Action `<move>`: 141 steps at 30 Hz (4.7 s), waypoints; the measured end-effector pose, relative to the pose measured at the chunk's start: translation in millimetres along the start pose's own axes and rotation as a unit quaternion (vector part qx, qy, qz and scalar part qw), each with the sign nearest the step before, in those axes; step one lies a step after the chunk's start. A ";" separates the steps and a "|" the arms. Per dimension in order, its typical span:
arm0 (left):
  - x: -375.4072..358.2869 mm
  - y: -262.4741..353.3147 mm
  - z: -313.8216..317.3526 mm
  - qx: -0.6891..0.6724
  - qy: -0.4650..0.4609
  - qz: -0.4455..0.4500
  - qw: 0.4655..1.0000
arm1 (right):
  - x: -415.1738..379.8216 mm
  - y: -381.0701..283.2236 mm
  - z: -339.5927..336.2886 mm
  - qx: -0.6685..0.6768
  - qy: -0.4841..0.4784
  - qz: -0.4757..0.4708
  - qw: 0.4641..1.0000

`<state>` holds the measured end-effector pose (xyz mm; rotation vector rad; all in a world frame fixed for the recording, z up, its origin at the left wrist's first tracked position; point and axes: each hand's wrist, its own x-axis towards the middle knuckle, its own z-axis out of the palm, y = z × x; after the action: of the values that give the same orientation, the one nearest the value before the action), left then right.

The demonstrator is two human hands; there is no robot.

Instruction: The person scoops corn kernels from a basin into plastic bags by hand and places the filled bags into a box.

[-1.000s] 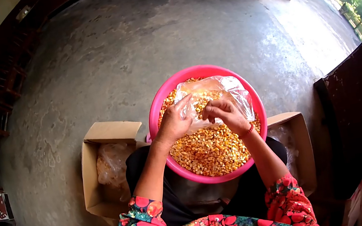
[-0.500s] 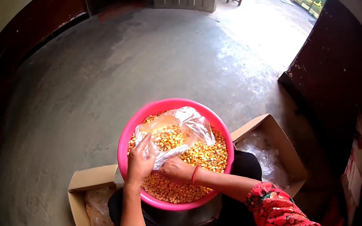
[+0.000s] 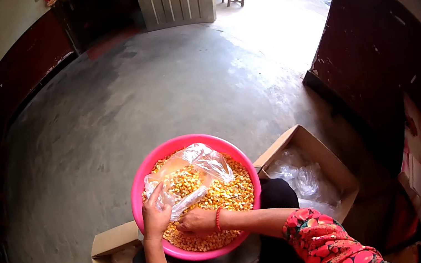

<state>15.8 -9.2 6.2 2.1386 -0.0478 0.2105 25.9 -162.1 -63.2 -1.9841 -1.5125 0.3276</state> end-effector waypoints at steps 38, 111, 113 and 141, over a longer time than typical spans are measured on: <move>-6.6 -1.8 14.0 -0.005 -0.053 -0.003 0.999 | 12.0 20.8 -58.4 0.566 0.342 0.276 0.698; -6.5 6.2 4.9 0.030 -0.080 -0.102 0.991 | 12.4 28.1 -72.6 0.712 0.246 0.201 0.626; -6.6 1.9 7.7 0.032 -0.051 -0.017 0.998 | 14.4 32.9 -65.9 0.700 0.271 0.209 0.627; -3.7 -7.6 3.6 0.071 0.007 0.017 0.997 | 2.3 -0.4 11.6 -0.085 0.169 -0.152 0.970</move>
<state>13.6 -8.2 -2.6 2.2782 -0.0633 0.2566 20.1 -156.2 -71.6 -1.7815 -1.6252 -0.2656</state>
